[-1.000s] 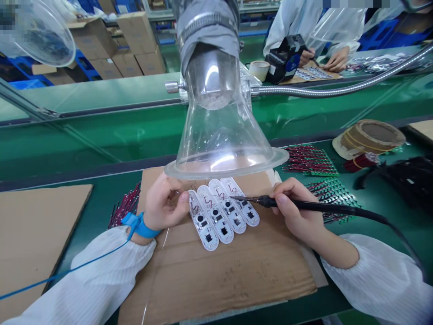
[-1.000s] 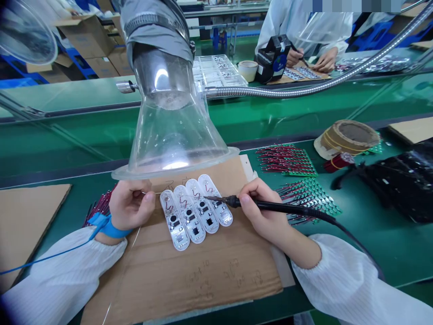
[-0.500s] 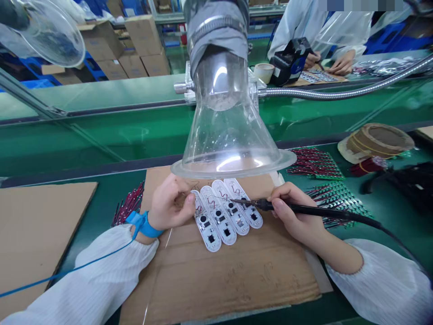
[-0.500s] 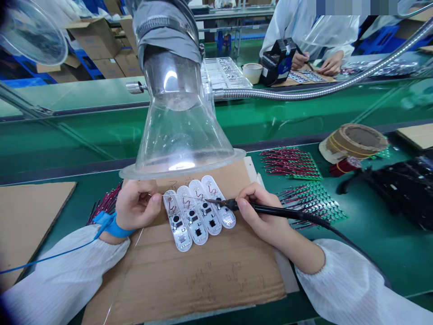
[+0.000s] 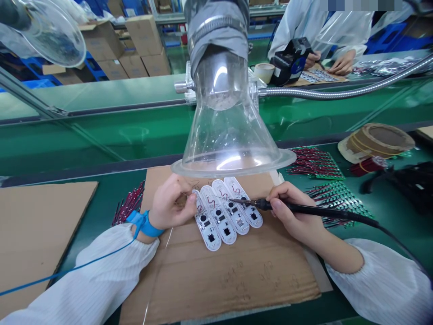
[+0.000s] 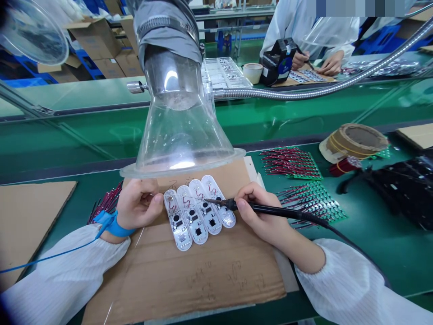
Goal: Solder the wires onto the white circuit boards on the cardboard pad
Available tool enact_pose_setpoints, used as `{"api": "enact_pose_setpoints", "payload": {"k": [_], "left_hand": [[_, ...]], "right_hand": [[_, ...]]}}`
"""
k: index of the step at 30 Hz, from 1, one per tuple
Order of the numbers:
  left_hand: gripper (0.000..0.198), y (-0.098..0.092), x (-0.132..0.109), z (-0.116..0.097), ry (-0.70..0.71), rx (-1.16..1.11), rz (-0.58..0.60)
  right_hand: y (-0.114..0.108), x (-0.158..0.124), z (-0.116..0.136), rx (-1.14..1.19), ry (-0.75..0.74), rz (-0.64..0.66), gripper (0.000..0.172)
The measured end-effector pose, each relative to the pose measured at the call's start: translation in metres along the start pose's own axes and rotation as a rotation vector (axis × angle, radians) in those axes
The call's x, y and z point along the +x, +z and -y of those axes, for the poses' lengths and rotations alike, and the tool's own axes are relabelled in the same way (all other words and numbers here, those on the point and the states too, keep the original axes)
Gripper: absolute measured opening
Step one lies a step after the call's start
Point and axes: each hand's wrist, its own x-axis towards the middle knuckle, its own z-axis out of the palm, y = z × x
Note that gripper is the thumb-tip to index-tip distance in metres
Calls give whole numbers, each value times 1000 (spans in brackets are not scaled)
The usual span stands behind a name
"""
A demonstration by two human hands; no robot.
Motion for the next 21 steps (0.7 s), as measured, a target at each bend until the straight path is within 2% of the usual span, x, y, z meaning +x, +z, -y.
{"api": "enact_pose_setpoints", "payload": {"k": [21], "left_hand": [[20,1,0,1,13,5,-20]], "right_hand": [[-1,-1,-3,29,38,0,33]]}}
